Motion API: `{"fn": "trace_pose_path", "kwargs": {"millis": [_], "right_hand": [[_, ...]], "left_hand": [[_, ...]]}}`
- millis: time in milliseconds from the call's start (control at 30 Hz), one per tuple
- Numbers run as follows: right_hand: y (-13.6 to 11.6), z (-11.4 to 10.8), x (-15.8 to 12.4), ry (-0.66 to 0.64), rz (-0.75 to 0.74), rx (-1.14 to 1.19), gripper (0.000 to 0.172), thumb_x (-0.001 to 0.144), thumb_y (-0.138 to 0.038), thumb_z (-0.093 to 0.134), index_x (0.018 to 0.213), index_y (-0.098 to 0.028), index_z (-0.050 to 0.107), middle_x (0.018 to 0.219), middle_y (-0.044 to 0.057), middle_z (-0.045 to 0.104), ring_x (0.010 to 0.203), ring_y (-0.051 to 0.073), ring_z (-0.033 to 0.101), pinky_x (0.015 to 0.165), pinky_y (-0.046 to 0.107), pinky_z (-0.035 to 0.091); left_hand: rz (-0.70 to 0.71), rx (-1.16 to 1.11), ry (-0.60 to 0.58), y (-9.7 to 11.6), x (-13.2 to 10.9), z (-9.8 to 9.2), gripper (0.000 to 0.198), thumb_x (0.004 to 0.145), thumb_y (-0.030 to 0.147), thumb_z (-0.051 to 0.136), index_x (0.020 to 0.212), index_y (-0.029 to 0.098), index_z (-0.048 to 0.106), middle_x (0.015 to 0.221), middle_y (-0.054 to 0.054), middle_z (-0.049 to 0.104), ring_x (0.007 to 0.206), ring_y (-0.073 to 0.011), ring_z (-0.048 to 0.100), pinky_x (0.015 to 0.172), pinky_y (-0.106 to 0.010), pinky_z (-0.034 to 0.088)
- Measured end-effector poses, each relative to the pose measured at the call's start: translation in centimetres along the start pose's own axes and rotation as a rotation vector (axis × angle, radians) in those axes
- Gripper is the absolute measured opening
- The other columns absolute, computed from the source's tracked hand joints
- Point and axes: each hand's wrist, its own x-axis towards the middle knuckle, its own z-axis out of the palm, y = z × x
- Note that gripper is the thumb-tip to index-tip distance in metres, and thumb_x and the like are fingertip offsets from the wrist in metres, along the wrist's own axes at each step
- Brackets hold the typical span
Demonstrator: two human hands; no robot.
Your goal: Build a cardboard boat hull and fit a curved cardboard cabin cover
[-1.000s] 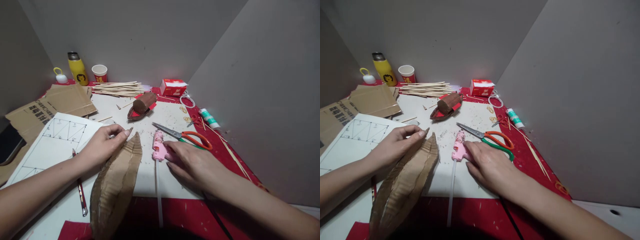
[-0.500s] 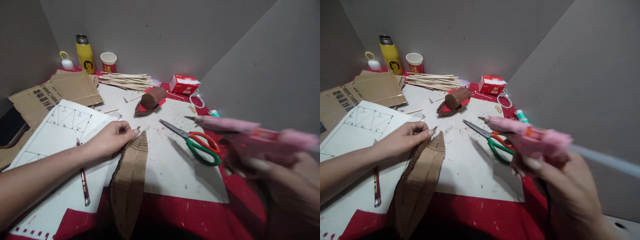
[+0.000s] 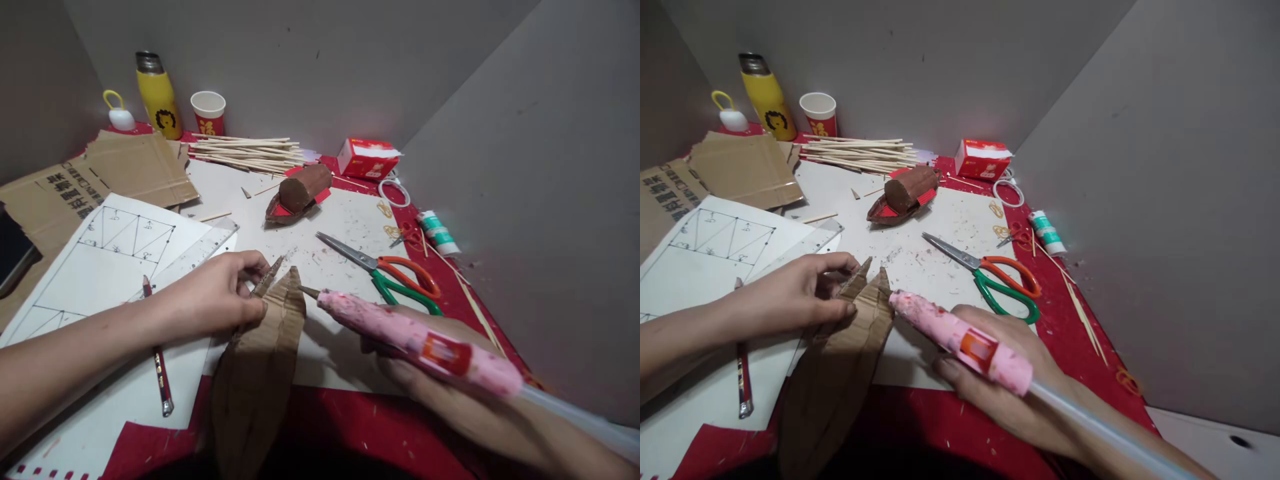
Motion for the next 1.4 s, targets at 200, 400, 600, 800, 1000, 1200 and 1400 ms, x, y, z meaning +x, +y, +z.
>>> {"fn": "trace_pose_path", "kwargs": {"millis": [200,400,600,800,1000,1200,1400], "right_hand": [[-0.6,1.3,0.9,-0.096,-0.158,-0.021,0.033,0.091,-0.035,0.048,0.12,-0.029,0.063,0.073,0.004,0.065,0.063,0.019,0.062,0.057,0.029,0.048],[-0.2,2.0,0.9,-0.129,-0.284,-0.152,0.017,0.09,-0.03,0.049,0.098,-0.021,0.06,0.068,-0.001,0.056,0.057,0.012,0.054,0.052,0.024,0.038],[-0.2,2.2,0.9,-0.126,-0.302,-0.116,0.004,0.087,-0.023,0.05,0.084,-0.021,0.047,0.066,-0.003,0.052,0.053,0.011,0.05,0.05,0.024,0.034],[-0.6,2.5,1.4,-0.118,-0.341,0.002,0.007,0.089,-0.018,0.048,0.087,-0.021,0.042,0.069,-0.003,0.05,0.055,0.011,0.047,0.05,0.025,0.032],[-0.8,2.5,1.3,-0.113,-0.326,-0.02,0.008,0.087,-0.021,0.05,0.087,-0.022,0.042,0.068,-0.004,0.05,0.054,0.012,0.045,0.05,0.026,0.029],[-0.8,2.5,1.2,-0.108,-0.327,-0.061,0.013,0.085,-0.02,0.054,0.085,-0.022,0.041,0.067,-0.004,0.05,0.054,0.011,0.045,0.051,0.026,0.028],[-1.0,2.4,1.1,-0.101,-0.326,-0.044,0.011,0.085,-0.02,0.053,0.086,-0.021,0.042,0.067,-0.004,0.049,0.054,0.011,0.045,0.051,0.026,0.028]], "left_hand": [[-0.01,0.04,0.004,-0.1,-0.2,0.6,0.026,0.066,0.019,0.059,0.091,0.021,0.064,0.06,0.003,0.057,0.05,-0.0138,0.05,0.045,-0.023,0.031],[0.007,0.109,0.016,0.2,-0.5,0.6,0.027,0.066,0.015,0.055,0.091,0.019,0.064,0.07,0.002,0.062,0.063,-0.0154,0.057,0.058,-0.025,0.04],[0.029,0.119,-0.015,0.8,-0.7,0.7,0.024,0.068,0.014,0.052,0.089,0.018,0.064,0.079,0.0,0.065,0.069,-0.0158,0.059,0.059,-0.026,0.04],[0.06,0.193,0.02,0.7,-0.6,0.8,0.018,0.068,0.014,0.053,0.084,0.018,0.062,0.085,-0.001,0.066,0.076,-0.0174,0.06,0.062,-0.027,0.041],[0.13,0.284,0.066,0.8,-0.7,0.9,0.012,0.072,0.013,0.052,0.08,0.019,0.059,0.087,-0.001,0.064,0.079,-0.0179,0.06,0.067,-0.029,0.042],[0.192,0.37,0.1,0.9,-0.9,1.2,0.016,0.072,0.01,0.049,0.08,0.019,0.059,0.088,-0.003,0.06,0.083,-0.019,0.059,0.073,-0.031,0.043],[0.21,0.394,0.107,0.9,-1.0,1.4,0.017,0.074,0.008,0.046,0.079,0.019,0.058,0.087,-0.002,0.056,0.084,-0.0189,0.056,0.074,-0.032,0.043]]}}
